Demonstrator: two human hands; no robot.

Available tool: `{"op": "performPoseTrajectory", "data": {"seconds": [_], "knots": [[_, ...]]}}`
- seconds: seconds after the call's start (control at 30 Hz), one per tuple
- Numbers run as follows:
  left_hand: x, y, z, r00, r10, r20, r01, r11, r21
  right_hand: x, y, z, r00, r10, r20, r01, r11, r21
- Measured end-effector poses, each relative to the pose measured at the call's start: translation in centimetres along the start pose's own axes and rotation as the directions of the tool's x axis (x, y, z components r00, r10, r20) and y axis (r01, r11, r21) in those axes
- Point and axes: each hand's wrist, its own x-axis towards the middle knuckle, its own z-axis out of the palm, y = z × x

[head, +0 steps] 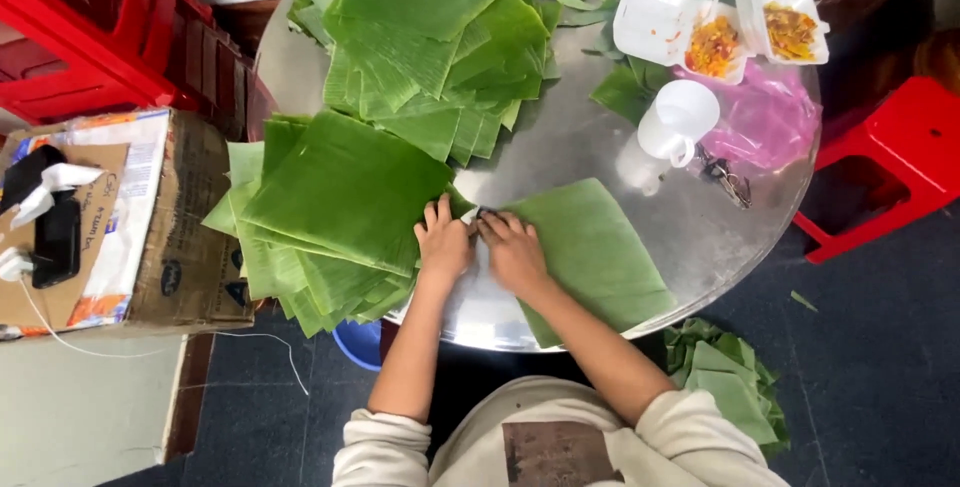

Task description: Cleaning banana leaves by wiping them with a cloth on a metal table in preparation for food packaging.

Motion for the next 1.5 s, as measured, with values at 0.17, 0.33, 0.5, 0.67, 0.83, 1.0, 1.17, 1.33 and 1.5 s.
{"op": "performPoseTrajectory", "data": {"seconds": [0.17, 0.33, 0.5, 0.67, 0.83, 1.0, 1.17, 1.33, 1.5], "knots": [[0.9, -0.1, 0.5, 1.000, -0.005, 0.003, 0.005, 1.000, -0.003, -0.3, 7.1, -3.3, 0.967, 0.251, 0.050, -0.247, 0.965, -0.084], [1.0, -0.4, 1.1, 1.000, 0.012, -0.007, -0.012, 1.000, 0.002, -1.0, 13.9, -3.3, 0.906, 0.406, -0.116, -0.420, 0.898, -0.134], [0.3, 0.5, -0.7, 1.000, -0.006, -0.006, 0.006, 1.000, -0.010, -0.9, 4.2, -2.3, 0.979, 0.186, 0.079, -0.172, 0.972, -0.161], [0.1, 1.1, -0.9, 1.000, -0.008, 0.006, 0.008, 1.000, -0.001, -6.7, -0.2, -1.1, 0.982, -0.140, -0.125, 0.137, 0.990, -0.032], [-1.4, 2.8, -2.0, 0.997, -0.047, 0.057, 0.048, 0.999, -0.025, -9.6, 2.8, -4.7, 0.996, 0.056, 0.073, -0.055, 0.998, -0.020], [-2.2, 4.0, -2.3, 0.997, -0.053, 0.057, 0.057, 0.996, -0.062, -10.3, 11.7, -5.2, 0.938, 0.334, -0.097, -0.343, 0.934, -0.098], [-2.5, 4.3, -1.4, 0.999, -0.039, 0.038, 0.041, 0.998, -0.052, -10.7, 15.2, -3.2, 0.856, 0.435, -0.280, -0.485, 0.863, -0.144], [-2.7, 4.4, -0.3, 0.998, -0.056, 0.002, 0.056, 0.998, -0.010, -6.6, 4.8, -5.3, 0.933, -0.080, -0.350, 0.109, 0.992, 0.064], [-1.8, 4.7, 0.3, 0.996, -0.080, -0.030, 0.082, 0.994, 0.079, -6.2, 4.2, -3.1, 0.992, -0.032, -0.124, 0.031, 0.999, -0.017]]}}
